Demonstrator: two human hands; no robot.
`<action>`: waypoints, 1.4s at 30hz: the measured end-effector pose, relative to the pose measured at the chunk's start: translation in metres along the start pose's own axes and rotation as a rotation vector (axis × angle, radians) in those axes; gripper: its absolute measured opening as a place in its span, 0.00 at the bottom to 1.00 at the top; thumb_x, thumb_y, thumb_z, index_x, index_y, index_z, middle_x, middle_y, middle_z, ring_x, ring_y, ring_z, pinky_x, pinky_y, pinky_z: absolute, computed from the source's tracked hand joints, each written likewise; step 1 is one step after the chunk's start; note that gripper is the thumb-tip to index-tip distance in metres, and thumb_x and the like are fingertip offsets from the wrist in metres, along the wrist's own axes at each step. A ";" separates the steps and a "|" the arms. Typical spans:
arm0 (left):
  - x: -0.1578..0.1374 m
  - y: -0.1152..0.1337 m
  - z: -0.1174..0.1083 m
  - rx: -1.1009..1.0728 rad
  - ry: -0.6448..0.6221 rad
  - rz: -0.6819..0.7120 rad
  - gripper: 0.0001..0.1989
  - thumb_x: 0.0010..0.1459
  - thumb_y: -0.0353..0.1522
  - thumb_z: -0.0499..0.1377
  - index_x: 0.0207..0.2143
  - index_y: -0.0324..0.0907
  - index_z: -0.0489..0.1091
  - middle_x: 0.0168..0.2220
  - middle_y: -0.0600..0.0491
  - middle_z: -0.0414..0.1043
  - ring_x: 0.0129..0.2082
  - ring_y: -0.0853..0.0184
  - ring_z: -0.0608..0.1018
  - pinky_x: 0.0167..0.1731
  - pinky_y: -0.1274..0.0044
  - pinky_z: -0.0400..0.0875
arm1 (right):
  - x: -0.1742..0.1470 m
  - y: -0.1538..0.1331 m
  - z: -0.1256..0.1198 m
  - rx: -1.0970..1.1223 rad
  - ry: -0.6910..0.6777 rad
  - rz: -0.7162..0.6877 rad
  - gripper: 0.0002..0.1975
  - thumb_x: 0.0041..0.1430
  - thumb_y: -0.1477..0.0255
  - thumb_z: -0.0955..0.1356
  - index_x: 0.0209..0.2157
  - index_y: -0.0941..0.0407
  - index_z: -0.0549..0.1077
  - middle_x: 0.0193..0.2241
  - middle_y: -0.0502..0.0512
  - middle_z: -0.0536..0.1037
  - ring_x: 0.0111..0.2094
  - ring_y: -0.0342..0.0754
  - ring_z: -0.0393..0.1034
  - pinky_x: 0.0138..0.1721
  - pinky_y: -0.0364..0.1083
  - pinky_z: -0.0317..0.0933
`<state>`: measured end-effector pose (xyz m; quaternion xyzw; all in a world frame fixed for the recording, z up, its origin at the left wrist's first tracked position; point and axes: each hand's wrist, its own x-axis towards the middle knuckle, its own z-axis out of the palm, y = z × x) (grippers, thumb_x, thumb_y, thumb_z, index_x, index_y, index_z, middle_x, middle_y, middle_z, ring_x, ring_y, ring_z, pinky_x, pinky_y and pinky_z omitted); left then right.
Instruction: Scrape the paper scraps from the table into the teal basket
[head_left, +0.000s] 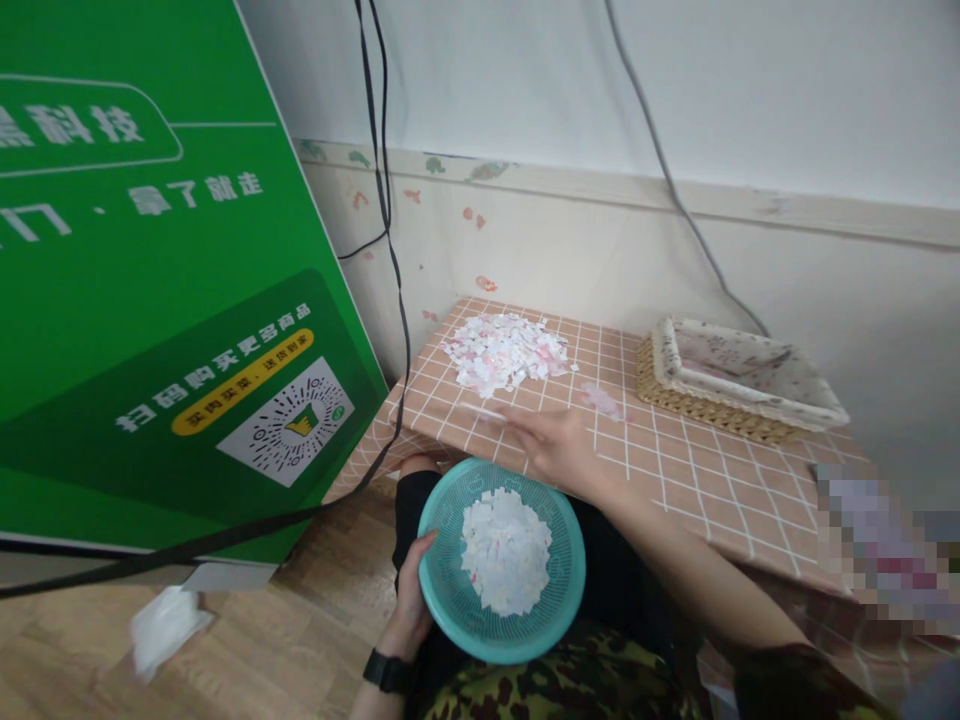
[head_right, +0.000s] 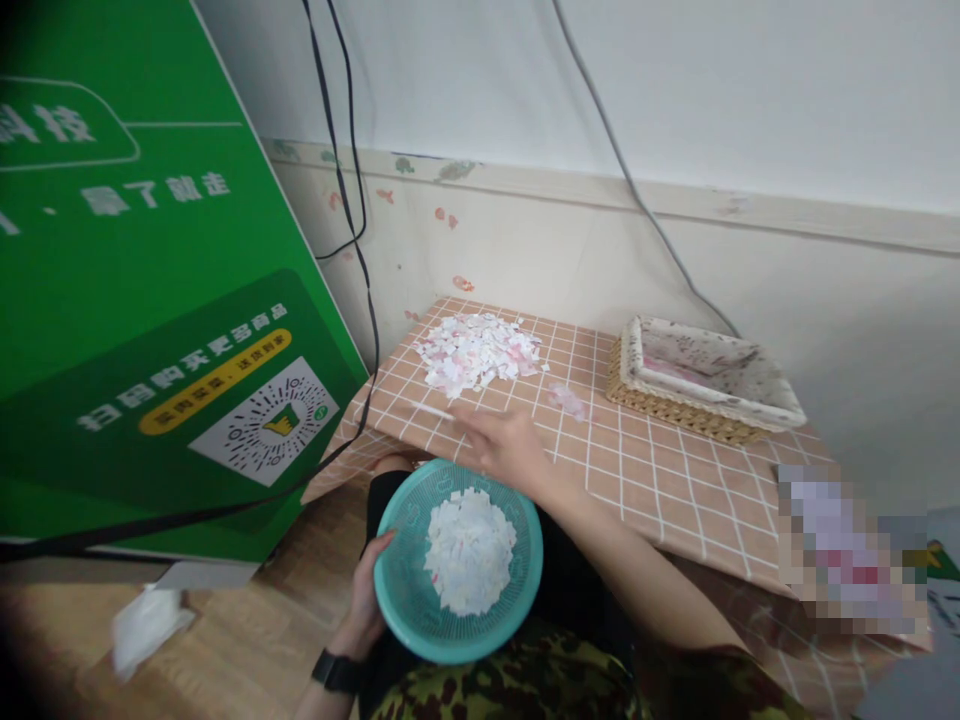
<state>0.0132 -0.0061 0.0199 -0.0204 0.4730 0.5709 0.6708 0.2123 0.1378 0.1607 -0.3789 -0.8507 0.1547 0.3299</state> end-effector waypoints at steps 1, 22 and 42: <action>0.000 0.000 0.000 -0.002 -0.007 0.000 0.10 0.44 0.34 0.63 0.28 0.35 0.76 0.25 0.48 0.77 0.24 0.63 0.76 0.32 0.71 0.71 | -0.006 -0.010 0.010 -0.029 -0.046 -0.079 0.21 0.59 0.75 0.61 0.54 0.46 0.66 0.45 0.50 0.76 0.41 0.48 0.73 0.42 0.48 0.68; 0.006 -0.005 -0.004 -0.019 0.000 -0.041 0.10 0.45 0.33 0.63 0.31 0.36 0.75 0.27 0.48 0.78 0.26 0.61 0.78 0.34 0.69 0.72 | -0.056 0.034 -0.017 -0.470 0.251 0.294 0.23 0.57 0.74 0.61 0.54 0.47 0.66 0.34 0.54 0.80 0.28 0.50 0.74 0.32 0.47 0.66; 0.006 -0.004 -0.003 0.018 0.029 0.015 0.08 0.44 0.31 0.63 0.28 0.36 0.75 0.26 0.49 0.78 0.25 0.62 0.78 0.30 0.71 0.73 | -0.056 0.104 -0.076 -0.453 0.492 0.514 0.16 0.56 0.66 0.63 0.45 0.51 0.75 0.34 0.55 0.80 0.32 0.53 0.75 0.33 0.47 0.64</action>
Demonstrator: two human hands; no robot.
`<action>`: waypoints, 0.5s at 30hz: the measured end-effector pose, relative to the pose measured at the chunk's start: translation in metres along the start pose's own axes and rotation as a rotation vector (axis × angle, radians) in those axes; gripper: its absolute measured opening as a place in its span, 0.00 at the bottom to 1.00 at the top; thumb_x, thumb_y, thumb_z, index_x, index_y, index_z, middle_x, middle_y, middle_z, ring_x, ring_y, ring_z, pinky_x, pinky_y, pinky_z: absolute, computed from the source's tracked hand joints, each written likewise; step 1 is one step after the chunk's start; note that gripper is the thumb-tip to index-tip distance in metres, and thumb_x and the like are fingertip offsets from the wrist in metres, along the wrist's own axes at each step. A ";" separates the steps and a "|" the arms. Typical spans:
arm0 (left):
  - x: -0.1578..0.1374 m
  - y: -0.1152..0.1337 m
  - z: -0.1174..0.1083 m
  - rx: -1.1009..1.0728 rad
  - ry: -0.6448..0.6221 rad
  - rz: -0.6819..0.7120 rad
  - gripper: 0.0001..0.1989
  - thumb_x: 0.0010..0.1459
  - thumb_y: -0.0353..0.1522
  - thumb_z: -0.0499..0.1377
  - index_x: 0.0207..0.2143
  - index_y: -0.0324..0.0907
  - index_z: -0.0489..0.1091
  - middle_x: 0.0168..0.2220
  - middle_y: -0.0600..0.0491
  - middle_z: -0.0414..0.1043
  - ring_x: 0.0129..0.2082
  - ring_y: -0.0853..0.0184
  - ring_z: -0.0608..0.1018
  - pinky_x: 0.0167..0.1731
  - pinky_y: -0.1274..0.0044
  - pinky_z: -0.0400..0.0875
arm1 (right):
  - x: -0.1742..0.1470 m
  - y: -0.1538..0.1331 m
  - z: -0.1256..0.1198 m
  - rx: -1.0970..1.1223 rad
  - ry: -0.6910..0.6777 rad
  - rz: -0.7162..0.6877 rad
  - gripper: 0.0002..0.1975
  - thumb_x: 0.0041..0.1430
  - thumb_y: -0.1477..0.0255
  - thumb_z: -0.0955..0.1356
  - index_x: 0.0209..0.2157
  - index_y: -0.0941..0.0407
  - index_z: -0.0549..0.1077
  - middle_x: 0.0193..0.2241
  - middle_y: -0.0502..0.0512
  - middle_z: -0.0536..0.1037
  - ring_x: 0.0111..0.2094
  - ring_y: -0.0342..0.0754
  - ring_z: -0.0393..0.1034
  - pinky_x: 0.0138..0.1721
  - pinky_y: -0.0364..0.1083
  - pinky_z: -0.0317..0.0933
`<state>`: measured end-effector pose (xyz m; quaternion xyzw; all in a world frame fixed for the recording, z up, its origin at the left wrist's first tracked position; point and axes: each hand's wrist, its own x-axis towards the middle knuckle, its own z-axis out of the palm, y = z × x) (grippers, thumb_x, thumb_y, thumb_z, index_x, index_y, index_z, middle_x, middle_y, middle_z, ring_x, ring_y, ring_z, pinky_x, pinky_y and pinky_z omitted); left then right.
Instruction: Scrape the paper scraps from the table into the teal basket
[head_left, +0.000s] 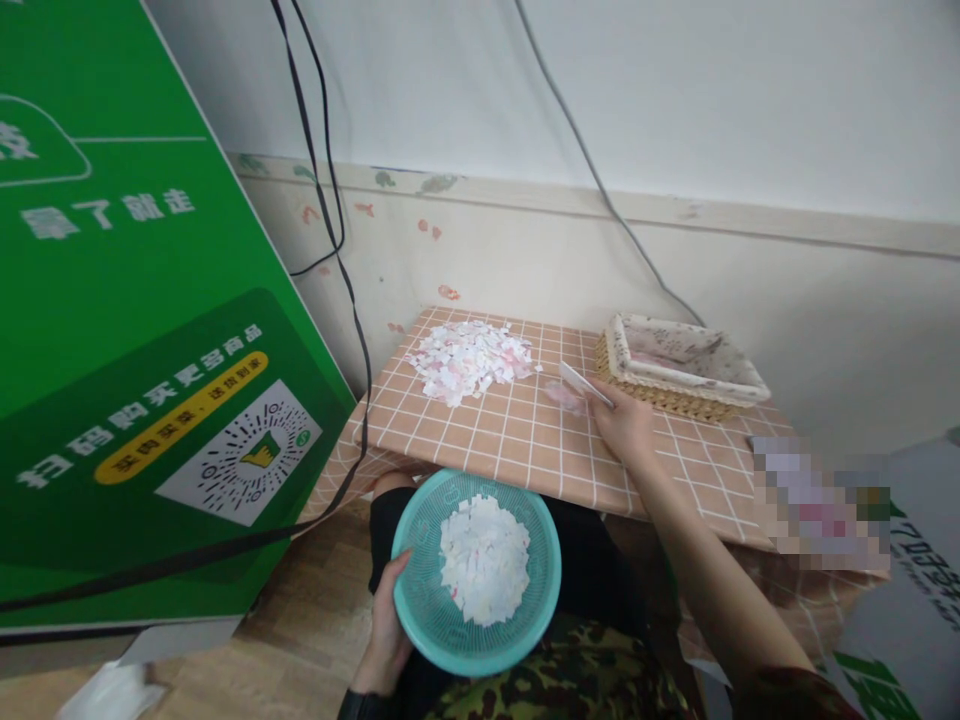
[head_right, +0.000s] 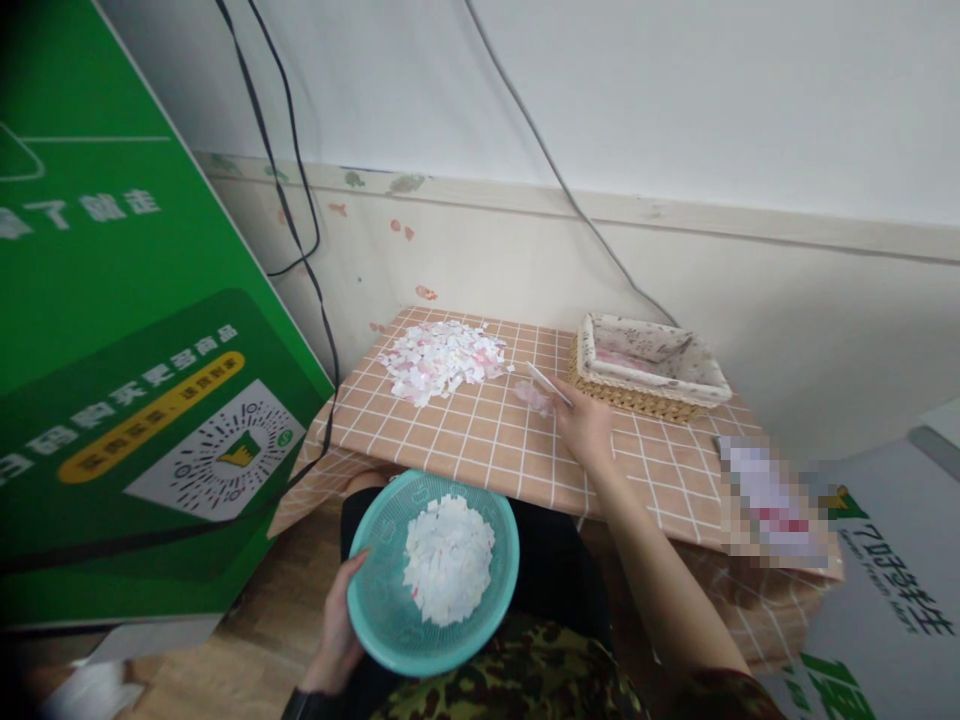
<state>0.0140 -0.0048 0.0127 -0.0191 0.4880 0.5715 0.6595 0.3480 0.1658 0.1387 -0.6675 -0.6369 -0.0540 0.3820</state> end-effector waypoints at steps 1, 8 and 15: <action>0.000 0.000 0.000 -0.005 0.000 0.004 0.08 0.44 0.31 0.63 0.28 0.36 0.75 0.26 0.49 0.78 0.24 0.62 0.78 0.30 0.72 0.73 | 0.000 0.000 0.000 0.012 0.001 -0.005 0.16 0.56 0.65 0.63 0.45 0.51 0.75 0.33 0.55 0.80 0.31 0.52 0.75 0.33 0.47 0.64; 0.000 -0.001 0.000 -0.019 -0.039 -0.019 0.11 0.46 0.32 0.62 0.32 0.34 0.76 0.29 0.46 0.79 0.29 0.59 0.79 0.35 0.67 0.72 | -0.004 -0.038 -0.003 0.283 -0.050 -0.081 0.15 0.56 0.64 0.65 0.41 0.54 0.76 0.35 0.55 0.79 0.35 0.52 0.74 0.34 0.48 0.65; 0.002 -0.003 -0.005 -0.053 -0.054 -0.051 0.11 0.47 0.33 0.62 0.32 0.34 0.76 0.29 0.46 0.79 0.28 0.59 0.78 0.37 0.67 0.71 | 0.011 -0.089 0.026 0.333 -0.327 -0.289 0.11 0.57 0.68 0.65 0.39 0.53 0.76 0.35 0.53 0.79 0.35 0.51 0.73 0.36 0.48 0.64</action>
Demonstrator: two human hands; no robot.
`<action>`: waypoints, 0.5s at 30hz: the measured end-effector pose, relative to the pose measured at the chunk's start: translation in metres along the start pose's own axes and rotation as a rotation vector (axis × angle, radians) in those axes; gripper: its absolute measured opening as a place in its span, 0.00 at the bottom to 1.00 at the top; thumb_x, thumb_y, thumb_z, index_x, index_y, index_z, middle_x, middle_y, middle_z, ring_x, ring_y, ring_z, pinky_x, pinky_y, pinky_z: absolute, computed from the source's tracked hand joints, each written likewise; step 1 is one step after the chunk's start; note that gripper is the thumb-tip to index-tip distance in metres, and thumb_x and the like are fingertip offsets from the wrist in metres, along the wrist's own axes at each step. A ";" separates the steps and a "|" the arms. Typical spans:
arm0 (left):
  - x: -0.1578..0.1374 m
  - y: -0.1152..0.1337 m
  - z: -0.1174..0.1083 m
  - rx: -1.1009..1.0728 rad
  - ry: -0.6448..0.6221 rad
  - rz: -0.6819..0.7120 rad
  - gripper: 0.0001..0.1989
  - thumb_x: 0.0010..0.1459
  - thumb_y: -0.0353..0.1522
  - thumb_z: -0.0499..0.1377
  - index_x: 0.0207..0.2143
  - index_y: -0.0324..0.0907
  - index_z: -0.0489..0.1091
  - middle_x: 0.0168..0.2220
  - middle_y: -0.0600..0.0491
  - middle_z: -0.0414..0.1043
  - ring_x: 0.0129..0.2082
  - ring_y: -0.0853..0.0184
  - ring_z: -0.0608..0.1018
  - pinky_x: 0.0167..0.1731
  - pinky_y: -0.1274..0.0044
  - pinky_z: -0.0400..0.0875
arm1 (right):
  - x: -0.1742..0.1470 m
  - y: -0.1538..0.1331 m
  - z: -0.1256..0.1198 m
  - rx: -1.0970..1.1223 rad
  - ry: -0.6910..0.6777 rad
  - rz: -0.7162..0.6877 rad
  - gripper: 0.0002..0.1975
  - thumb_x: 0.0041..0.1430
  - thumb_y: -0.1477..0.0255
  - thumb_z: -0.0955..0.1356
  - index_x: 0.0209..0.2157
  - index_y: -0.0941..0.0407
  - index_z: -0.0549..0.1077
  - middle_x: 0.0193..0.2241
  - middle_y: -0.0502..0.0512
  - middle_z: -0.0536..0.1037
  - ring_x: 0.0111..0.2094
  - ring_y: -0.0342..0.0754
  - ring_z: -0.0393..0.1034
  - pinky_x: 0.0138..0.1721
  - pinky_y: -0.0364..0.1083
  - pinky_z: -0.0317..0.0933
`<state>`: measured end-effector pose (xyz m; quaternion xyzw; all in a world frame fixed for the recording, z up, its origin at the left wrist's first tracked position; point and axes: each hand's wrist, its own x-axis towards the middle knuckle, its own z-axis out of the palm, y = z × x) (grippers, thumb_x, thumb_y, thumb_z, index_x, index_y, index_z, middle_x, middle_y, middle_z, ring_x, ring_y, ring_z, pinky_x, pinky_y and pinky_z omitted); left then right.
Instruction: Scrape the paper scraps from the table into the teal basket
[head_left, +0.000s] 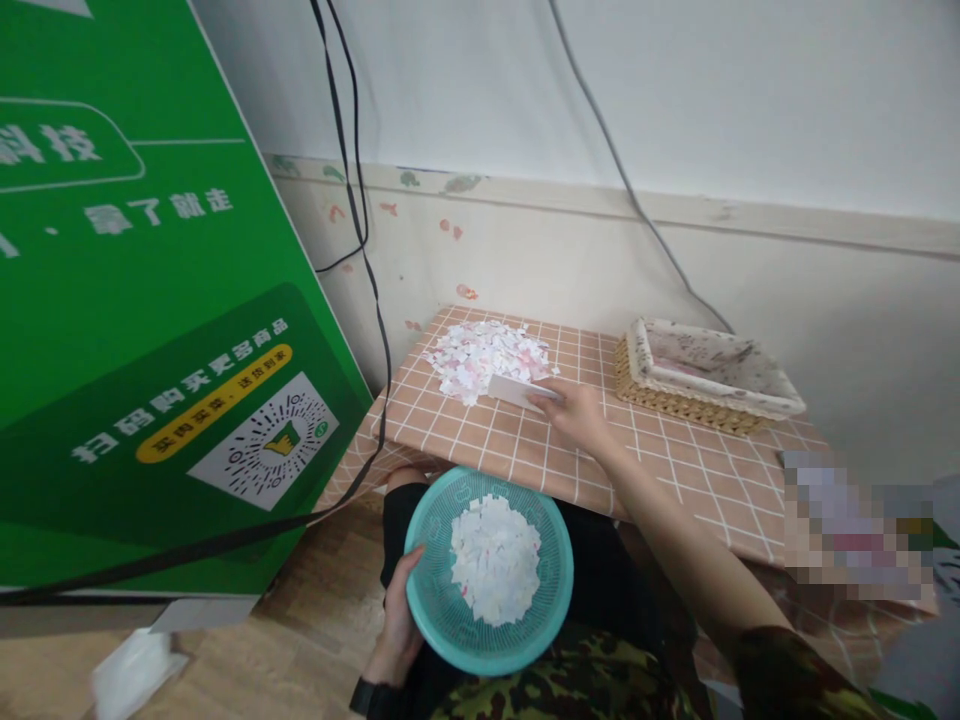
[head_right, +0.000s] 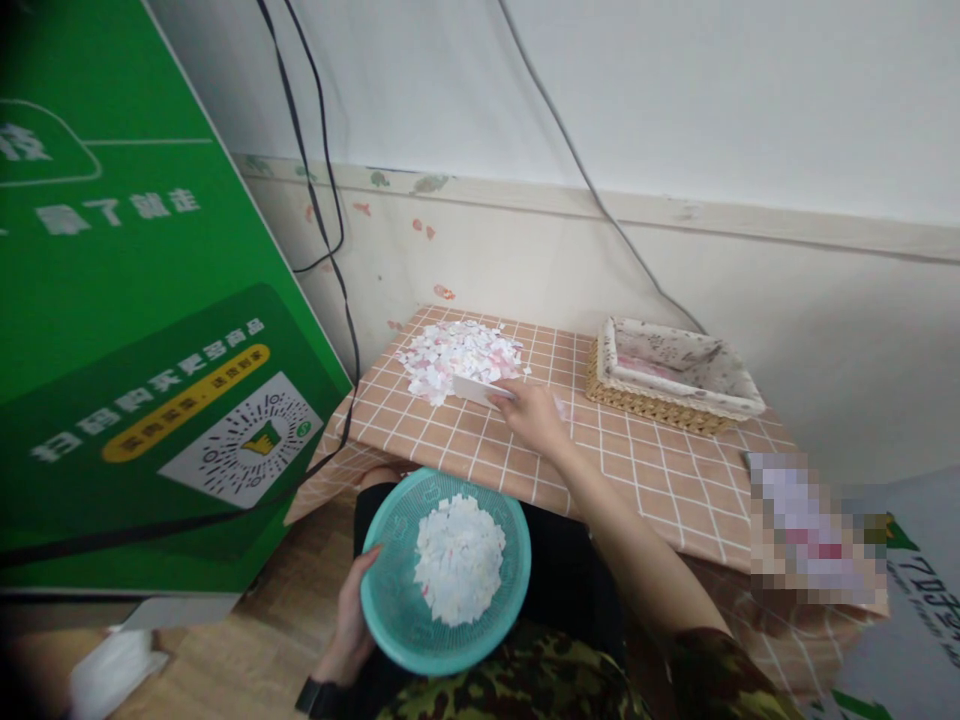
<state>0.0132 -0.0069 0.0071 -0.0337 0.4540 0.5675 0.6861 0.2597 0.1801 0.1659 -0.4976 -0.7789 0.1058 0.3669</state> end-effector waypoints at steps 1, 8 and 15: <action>0.000 0.000 0.000 -0.007 -0.005 0.001 0.11 0.47 0.33 0.62 0.32 0.34 0.76 0.29 0.46 0.79 0.29 0.59 0.78 0.37 0.67 0.71 | 0.006 -0.002 0.003 -0.009 -0.010 -0.012 0.10 0.56 0.68 0.65 0.39 0.53 0.76 0.35 0.53 0.79 0.35 0.51 0.73 0.35 0.48 0.64; -0.002 0.002 0.002 0.002 0.005 0.001 0.11 0.46 0.34 0.62 0.31 0.35 0.76 0.28 0.47 0.78 0.26 0.60 0.78 0.34 0.68 0.72 | 0.030 -0.008 0.015 0.021 -0.165 -0.105 0.08 0.57 0.70 0.65 0.37 0.53 0.76 0.32 0.53 0.79 0.32 0.48 0.72 0.34 0.46 0.63; 0.002 0.002 -0.001 0.008 0.041 0.034 0.10 0.44 0.34 0.63 0.29 0.36 0.76 0.26 0.48 0.78 0.26 0.61 0.77 0.35 0.68 0.71 | 0.041 -0.003 0.024 0.088 -0.212 -0.152 0.10 0.57 0.72 0.65 0.40 0.52 0.75 0.35 0.52 0.79 0.37 0.48 0.72 0.39 0.47 0.63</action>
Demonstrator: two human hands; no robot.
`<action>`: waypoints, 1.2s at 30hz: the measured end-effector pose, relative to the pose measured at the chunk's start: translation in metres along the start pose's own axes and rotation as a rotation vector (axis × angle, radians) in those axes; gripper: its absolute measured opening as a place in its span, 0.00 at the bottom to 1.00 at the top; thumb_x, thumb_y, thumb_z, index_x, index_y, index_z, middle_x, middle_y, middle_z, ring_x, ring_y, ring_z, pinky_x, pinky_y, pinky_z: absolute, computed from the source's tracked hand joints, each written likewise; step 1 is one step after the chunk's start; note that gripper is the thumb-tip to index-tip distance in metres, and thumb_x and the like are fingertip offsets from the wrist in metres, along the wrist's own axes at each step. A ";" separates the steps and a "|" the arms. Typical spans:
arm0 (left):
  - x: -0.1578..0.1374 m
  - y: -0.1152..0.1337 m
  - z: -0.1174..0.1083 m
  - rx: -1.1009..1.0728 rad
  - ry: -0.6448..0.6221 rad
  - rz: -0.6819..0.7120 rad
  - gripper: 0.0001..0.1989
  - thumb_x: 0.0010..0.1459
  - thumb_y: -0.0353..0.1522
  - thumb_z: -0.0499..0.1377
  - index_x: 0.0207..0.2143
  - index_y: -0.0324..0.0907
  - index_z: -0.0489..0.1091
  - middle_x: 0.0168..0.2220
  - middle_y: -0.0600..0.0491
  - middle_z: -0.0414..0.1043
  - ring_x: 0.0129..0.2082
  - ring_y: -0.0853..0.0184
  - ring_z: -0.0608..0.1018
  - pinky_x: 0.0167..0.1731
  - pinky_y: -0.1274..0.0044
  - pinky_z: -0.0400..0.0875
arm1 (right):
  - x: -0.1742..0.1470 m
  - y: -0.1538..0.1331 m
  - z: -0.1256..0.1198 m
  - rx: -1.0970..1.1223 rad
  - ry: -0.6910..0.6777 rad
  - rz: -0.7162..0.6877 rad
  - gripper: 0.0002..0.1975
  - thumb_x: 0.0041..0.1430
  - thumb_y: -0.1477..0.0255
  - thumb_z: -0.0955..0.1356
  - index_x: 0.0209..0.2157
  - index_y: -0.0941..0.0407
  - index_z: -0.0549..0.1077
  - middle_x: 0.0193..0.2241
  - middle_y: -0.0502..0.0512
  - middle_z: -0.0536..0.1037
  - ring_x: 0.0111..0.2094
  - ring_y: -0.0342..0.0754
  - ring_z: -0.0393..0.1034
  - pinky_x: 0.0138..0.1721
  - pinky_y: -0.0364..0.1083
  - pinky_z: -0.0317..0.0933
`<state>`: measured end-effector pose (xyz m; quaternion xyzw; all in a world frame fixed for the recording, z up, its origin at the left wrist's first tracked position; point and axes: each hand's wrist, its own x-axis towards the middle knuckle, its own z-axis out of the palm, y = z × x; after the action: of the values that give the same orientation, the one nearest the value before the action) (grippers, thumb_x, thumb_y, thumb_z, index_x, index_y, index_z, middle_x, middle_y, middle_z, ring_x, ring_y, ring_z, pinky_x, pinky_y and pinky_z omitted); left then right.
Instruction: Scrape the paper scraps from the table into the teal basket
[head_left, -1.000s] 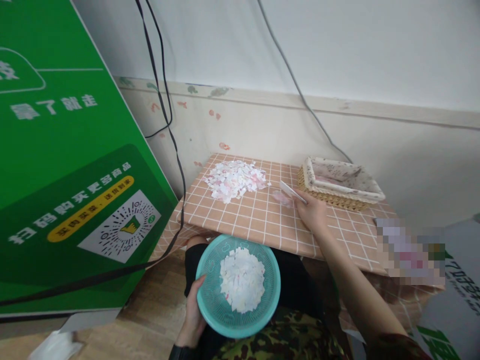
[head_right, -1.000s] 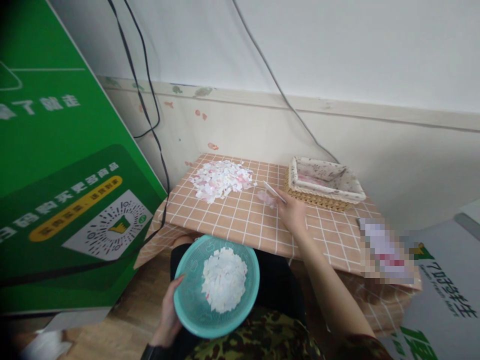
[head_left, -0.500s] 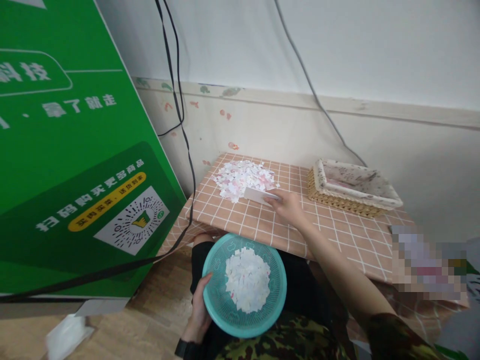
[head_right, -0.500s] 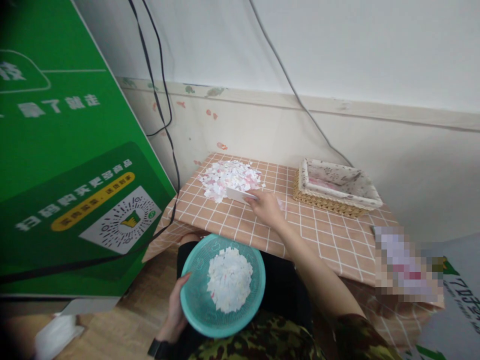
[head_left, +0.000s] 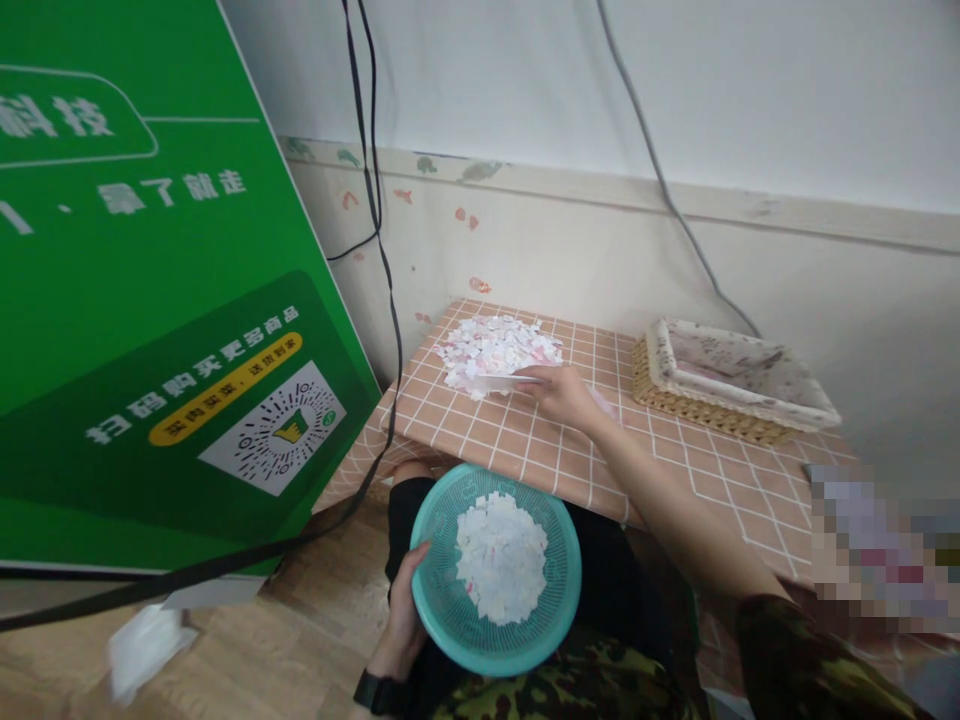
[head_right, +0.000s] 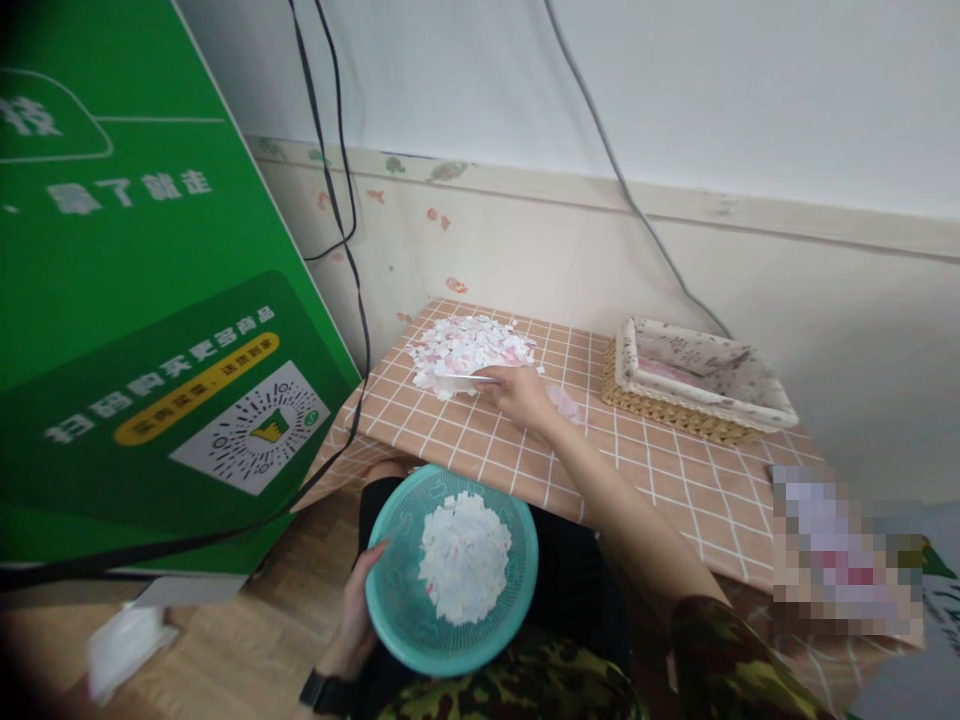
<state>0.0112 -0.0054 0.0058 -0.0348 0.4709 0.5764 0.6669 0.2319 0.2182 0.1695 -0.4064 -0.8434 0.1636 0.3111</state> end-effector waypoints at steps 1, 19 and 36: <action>0.000 0.000 0.000 0.008 -0.002 0.001 0.10 0.44 0.34 0.63 0.29 0.36 0.76 0.27 0.48 0.78 0.26 0.61 0.77 0.35 0.68 0.71 | 0.001 0.000 0.000 0.007 -0.008 -0.007 0.10 0.57 0.72 0.65 0.40 0.52 0.75 0.36 0.52 0.79 0.37 0.48 0.72 0.39 0.47 0.63; -0.004 0.002 0.002 0.014 -0.035 -0.034 0.13 0.46 0.35 0.62 0.32 0.34 0.76 0.29 0.46 0.79 0.27 0.60 0.78 0.35 0.68 0.71 | 0.006 0.000 -0.027 0.036 -0.113 0.000 0.09 0.55 0.71 0.66 0.37 0.55 0.76 0.32 0.51 0.79 0.33 0.46 0.72 0.36 0.45 0.63; -0.004 0.003 0.004 0.030 0.023 -0.027 0.10 0.44 0.34 0.63 0.29 0.36 0.76 0.25 0.49 0.78 0.24 0.61 0.77 0.32 0.69 0.72 | -0.062 -0.012 -0.049 -0.022 0.119 0.149 0.11 0.55 0.65 0.66 0.36 0.55 0.77 0.32 0.53 0.80 0.31 0.49 0.73 0.30 0.45 0.65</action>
<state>0.0111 -0.0053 0.0124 -0.0377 0.4864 0.5599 0.6697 0.2862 0.1632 0.1883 -0.4804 -0.7925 0.1525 0.3433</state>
